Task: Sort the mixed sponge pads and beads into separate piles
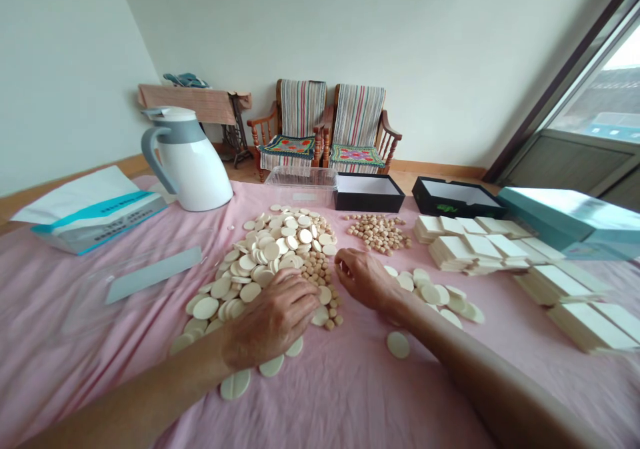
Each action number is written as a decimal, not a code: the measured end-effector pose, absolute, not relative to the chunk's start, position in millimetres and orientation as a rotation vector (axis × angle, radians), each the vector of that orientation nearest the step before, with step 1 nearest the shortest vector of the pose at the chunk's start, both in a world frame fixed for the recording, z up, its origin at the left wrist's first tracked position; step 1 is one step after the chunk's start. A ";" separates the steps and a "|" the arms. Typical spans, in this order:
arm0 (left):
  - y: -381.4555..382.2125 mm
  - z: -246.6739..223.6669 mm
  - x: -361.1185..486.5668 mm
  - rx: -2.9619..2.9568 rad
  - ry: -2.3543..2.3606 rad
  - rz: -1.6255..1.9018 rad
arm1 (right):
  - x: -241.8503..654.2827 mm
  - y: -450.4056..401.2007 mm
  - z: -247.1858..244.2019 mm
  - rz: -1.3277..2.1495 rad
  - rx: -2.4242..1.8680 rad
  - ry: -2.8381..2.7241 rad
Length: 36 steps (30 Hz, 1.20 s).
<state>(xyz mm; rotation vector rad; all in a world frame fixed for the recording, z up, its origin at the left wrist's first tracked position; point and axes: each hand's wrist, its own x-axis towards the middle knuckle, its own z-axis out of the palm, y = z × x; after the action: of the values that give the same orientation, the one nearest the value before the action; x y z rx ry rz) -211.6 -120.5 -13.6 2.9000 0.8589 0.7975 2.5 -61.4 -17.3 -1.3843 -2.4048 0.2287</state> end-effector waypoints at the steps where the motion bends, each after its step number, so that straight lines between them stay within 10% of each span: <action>1: -120.6 -13.5 -211.5 2.902 0.860 0.800 | 7.5 -58.1 -13.6 0.203 -1.421 -2.364; 11: -121.1 -13.5 -211.6 2.893 0.875 0.809 | 87.5 -14.2 3.3 -0.149 -2.054 -1.898; 24: -121.5 -13.5 -212.1 2.879 0.875 0.776 | 29.6 -35.9 -15.3 0.319 -1.248 -2.367; 36: -121.8 -14.6 -212.2 2.896 0.897 0.782 | -8.3 -2.4 -19.0 0.193 -1.378 -2.440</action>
<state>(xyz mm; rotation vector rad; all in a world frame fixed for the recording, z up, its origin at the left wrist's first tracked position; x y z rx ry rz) -212.2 -121.8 -14.6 2.8963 0.8969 0.7821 -8.3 -2.4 -19.0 -1.3783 -2.4404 0.1934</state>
